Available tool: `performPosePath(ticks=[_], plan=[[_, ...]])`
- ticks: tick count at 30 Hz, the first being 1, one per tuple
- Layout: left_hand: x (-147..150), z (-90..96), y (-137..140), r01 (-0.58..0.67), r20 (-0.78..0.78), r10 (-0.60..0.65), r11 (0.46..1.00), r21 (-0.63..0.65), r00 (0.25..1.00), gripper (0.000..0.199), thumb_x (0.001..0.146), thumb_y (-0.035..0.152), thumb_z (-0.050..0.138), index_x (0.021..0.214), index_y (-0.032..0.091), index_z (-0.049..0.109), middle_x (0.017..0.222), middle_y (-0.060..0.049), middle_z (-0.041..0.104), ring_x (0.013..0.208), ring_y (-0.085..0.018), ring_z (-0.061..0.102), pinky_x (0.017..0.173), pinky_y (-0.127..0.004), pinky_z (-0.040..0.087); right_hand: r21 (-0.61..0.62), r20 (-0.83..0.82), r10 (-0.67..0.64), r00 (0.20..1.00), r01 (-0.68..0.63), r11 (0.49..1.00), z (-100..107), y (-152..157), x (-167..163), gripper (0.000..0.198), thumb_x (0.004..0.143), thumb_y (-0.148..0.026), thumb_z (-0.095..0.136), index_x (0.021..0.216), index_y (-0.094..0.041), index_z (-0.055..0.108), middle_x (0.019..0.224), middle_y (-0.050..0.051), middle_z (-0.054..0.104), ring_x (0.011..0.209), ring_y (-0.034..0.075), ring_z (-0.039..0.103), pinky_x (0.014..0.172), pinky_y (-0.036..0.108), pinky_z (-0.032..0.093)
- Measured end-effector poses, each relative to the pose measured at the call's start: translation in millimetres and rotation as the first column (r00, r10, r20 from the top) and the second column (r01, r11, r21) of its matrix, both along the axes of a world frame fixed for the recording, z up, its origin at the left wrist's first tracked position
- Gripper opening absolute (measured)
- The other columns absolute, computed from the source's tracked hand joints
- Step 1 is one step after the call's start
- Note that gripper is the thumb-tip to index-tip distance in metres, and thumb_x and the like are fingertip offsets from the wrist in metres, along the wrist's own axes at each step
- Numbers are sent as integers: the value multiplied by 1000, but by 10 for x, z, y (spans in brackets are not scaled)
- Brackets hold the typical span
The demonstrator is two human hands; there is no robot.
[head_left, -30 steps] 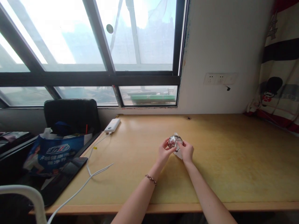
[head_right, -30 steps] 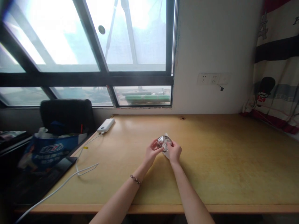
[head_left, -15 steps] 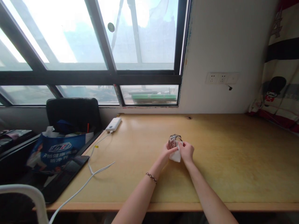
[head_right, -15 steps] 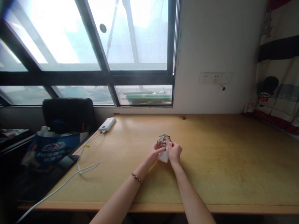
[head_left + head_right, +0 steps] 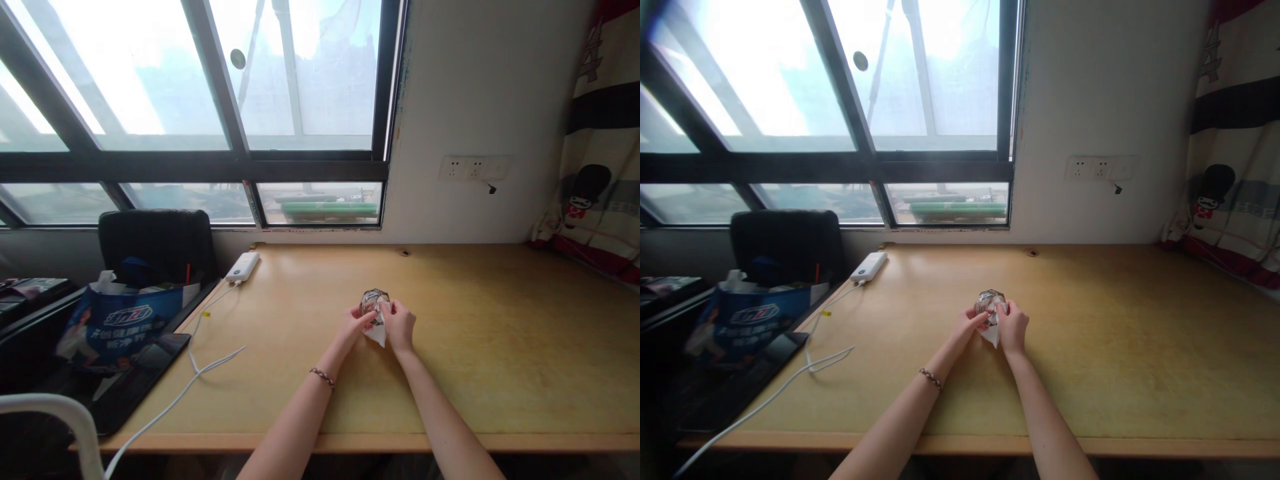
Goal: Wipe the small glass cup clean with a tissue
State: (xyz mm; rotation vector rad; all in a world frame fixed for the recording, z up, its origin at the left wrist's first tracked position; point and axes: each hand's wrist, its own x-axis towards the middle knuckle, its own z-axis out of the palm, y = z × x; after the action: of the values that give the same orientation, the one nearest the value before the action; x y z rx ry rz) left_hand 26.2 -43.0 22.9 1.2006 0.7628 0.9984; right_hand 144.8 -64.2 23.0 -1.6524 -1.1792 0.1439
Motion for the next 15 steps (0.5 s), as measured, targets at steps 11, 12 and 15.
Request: performPosePath(ticks=[11, 12, 15], plan=[[39, -110, -18, 43, 86, -26, 978, -205, 996, 58, 67, 58, 43, 76, 4, 63, 63, -13, 64, 48, -17, 58, 47, -28, 45, 179, 129, 62, 990, -85, 980, 72, -29, 34, 28, 77, -36, 43, 84, -16, 61, 74, 5, 64, 63, 13, 55, 62, 22, 38], [45, -123, -15, 47, 103, -24, 973, -226, 994, 59, 67, 58, 42, 73, 3, 63, 64, -13, 64, 48, -18, 58, 46, -28, 45, 174, 91, 71, 993, -86, 981, 81, -21, 42, 28, 76, -37, 45, 84, -16, 61, 73, 5, 64, 63, 14, 55, 62, 22, 39], [42, -140, -7, 16, 141, 20, 969, -246, 990, 57, 66, 58, 43, 67, 4, 62, 63, -13, 63, 51, -19, 58, 46, -29, 45, 133, -132, 227, 965, -210, 969, 81, 28, 57, 34, 68, -39, 53, 91, -15, 59, 77, 6, 64, 65, 15, 57, 60, 23, 41]])
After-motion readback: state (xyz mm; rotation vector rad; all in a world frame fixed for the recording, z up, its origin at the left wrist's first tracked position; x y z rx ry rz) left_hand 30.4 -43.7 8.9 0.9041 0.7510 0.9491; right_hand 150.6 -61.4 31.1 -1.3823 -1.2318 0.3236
